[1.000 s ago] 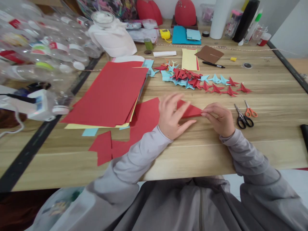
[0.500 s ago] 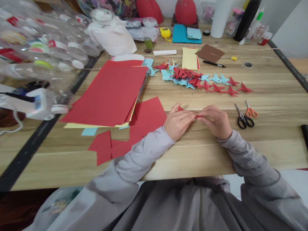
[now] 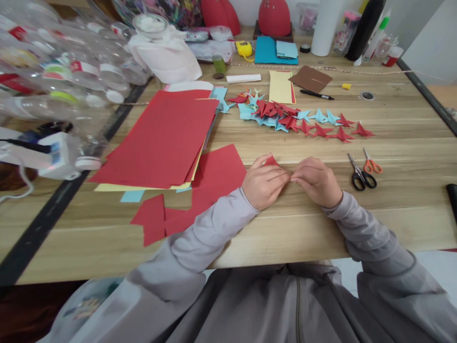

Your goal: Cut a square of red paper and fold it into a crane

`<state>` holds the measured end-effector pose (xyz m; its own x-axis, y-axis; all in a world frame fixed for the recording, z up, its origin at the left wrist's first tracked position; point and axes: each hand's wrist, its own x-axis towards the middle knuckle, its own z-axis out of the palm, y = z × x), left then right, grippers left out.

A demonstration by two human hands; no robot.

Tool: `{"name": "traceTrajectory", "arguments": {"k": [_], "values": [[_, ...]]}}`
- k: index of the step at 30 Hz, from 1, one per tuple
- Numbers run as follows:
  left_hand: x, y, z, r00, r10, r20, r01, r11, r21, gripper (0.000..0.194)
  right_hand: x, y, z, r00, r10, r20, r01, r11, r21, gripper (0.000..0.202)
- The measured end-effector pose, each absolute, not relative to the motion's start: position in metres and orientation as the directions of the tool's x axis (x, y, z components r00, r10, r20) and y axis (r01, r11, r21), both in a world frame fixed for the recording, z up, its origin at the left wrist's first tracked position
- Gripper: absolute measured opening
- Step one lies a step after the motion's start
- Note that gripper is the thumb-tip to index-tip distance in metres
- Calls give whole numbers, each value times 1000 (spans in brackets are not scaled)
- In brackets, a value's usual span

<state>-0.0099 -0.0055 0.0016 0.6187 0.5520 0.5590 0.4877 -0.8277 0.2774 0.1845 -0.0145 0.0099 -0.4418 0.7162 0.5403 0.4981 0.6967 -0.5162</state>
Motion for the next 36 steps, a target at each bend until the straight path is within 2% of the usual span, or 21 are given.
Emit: {"name": "traceTrajectory", "arguments": {"k": [4, 13, 20, 23, 27, 29, 36], "values": [[-12, -4, 4, 618, 539, 573, 499, -832, 244, 20, 185, -15, 12, -457, 706, 541, 484, 708, -514, 14], [-30, 13, 0, 517, 519, 681, 583, -796, 164, 17, 199, -7, 19, -275, 746, 606, 487, 652, -582, 10], [-35, 18, -1, 482, 502, 719, 630, -768, 114, 15, 201, -6, 20, -250, 755, 605, 524, 632, -571, 9], [-31, 15, -1, 507, 494, 706, 618, -780, 102, 16, 199, -6, 17, -319, 734, 599, 572, 653, -496, 9], [-28, 11, -1, 567, 461, 682, 566, -820, 83, 18, 196, -8, 14, -470, 662, 583, 649, 708, -280, 15], [-29, 12, -1, 569, 476, 671, 561, -821, 107, 20, 196, -9, 13, -499, 636, 588, 663, 717, -213, 18], [-33, 17, 1, 415, 550, 724, 634, -746, 203, 17, 201, -8, 14, -363, 666, 651, 783, 597, -174, 14]]}}
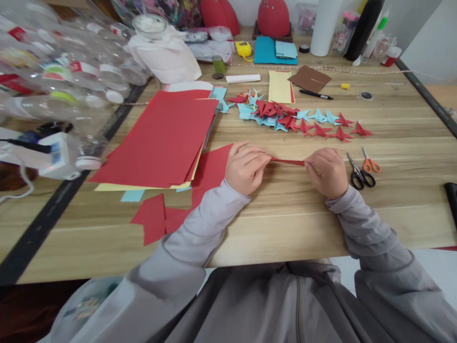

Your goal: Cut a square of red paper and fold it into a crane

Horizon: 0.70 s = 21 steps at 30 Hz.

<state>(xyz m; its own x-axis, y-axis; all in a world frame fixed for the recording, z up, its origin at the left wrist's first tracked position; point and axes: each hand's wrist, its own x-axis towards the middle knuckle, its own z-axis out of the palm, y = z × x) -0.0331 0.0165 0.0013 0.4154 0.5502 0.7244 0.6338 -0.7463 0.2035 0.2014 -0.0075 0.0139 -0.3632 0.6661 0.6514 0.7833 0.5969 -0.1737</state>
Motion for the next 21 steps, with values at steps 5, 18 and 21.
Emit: {"name": "traceTrajectory", "arguments": {"k": [5, 18, 21], "values": [[-33, 16, 3, 375, 599, 707, 654, -711, 256, 17, 203, -6, 12, -229, 706, 670, 827, 505, -249, 12], [-31, 15, 4, 318, 646, 694, 652, -681, 334, 19, 198, -4, 11, -102, 803, 587, 555, 536, -637, 11], [-32, 17, 1, 326, 628, 707, 642, -696, 322, 19, 197, -4, 11, -97, 783, 615, 542, 560, -627, 11]]}}
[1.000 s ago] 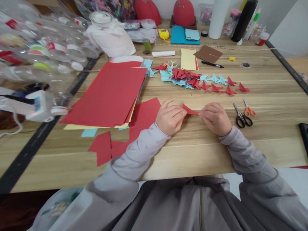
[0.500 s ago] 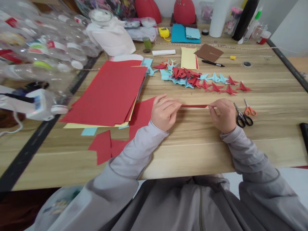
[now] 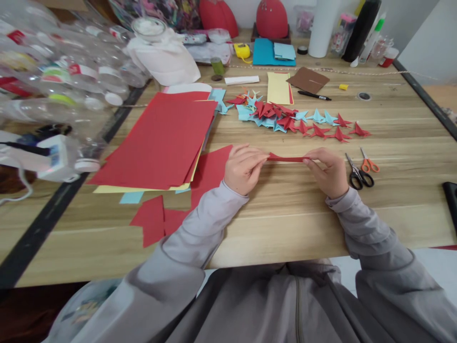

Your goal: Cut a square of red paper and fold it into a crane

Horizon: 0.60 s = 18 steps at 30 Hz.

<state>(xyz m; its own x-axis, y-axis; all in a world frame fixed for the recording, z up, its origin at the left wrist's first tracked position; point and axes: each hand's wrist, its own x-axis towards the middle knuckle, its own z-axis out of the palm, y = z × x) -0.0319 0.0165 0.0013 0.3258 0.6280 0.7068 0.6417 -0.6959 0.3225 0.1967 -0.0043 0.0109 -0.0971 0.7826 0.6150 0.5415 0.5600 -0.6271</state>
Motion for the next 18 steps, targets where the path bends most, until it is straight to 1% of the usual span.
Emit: {"name": "traceTrajectory", "arguments": {"k": [3, 6, 9, 11, 14, 16, 18], "values": [[-34, 19, -1, 346, 619, 705, 630, -710, 314, 23, 196, -7, 14, -89, 764, 639, 575, 563, -594, 11], [-35, 19, -1, 361, 649, 670, 631, -699, 337, 30, 196, -9, 18, -80, 766, 637, 581, 555, -595, 10], [-35, 19, -1, 356, 679, 642, 616, -687, 385, 29, 195, -10, 18, -69, 775, 629, 536, 560, -631, 9], [-34, 18, -3, 348, 692, 632, 587, -686, 429, 27, 195, -9, 15, -58, 794, 605, 484, 552, -679, 9], [-32, 18, -6, 324, 697, 639, 538, -692, 481, 24, 193, -8, 9, -35, 834, 550, 408, 515, -754, 15], [-31, 18, -8, 313, 690, 652, 509, -702, 498, 24, 192, -8, 8, -38, 838, 545, 387, 515, -765, 16], [-29, 18, -9, 310, 682, 662, 487, -712, 506, 24, 191, -9, 10, -57, 824, 564, 394, 538, -745, 9]]}}
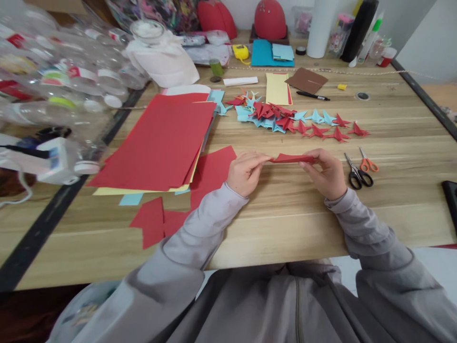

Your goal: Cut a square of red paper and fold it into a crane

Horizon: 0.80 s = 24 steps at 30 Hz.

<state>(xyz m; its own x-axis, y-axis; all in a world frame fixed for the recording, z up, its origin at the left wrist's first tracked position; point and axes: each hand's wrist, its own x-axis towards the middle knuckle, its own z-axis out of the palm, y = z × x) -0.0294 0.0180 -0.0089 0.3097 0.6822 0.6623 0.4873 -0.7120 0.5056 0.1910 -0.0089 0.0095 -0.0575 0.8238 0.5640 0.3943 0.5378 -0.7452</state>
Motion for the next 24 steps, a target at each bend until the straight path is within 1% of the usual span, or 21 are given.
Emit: {"name": "traceTrajectory", "arguments": {"k": [2, 4, 7, 9, 11, 16, 21, 24], "values": [[-28, 17, -9, 302, 682, 667, 496, -709, 501, 23, 190, -11, 13, -87, 792, 605, 425, 579, -696, 5], [-26, 16, -7, 301, 674, 675, 527, -707, 472, 22, 190, -13, 15, -128, 744, 656, 493, 622, -608, 6], [-22, 11, -4, 352, 626, 696, 535, -744, 400, 25, 191, -15, 13, -256, 644, 721, 613, 685, -394, 12], [-19, 7, -2, 418, 593, 688, 514, -779, 359, 22, 190, -16, 11, -366, 595, 716, 660, 708, -251, 16], [-15, 3, -2, 485, 566, 667, 494, -806, 325, 19, 190, -17, 9, -443, 579, 684, 680, 715, -165, 18], [-7, -2, -6, 553, 530, 643, 471, -835, 284, 20, 187, -19, 8, -522, 558, 645, 658, 745, -113, 19], [-7, -1, -9, 565, 479, 672, 457, -860, 228, 21, 185, -20, 8, -577, 490, 654, 637, 771, -16, 21], [-7, -1, -9, 577, 473, 666, 480, -856, 193, 20, 184, -20, 6, -586, 494, 642, 634, 773, -17, 21]]}}
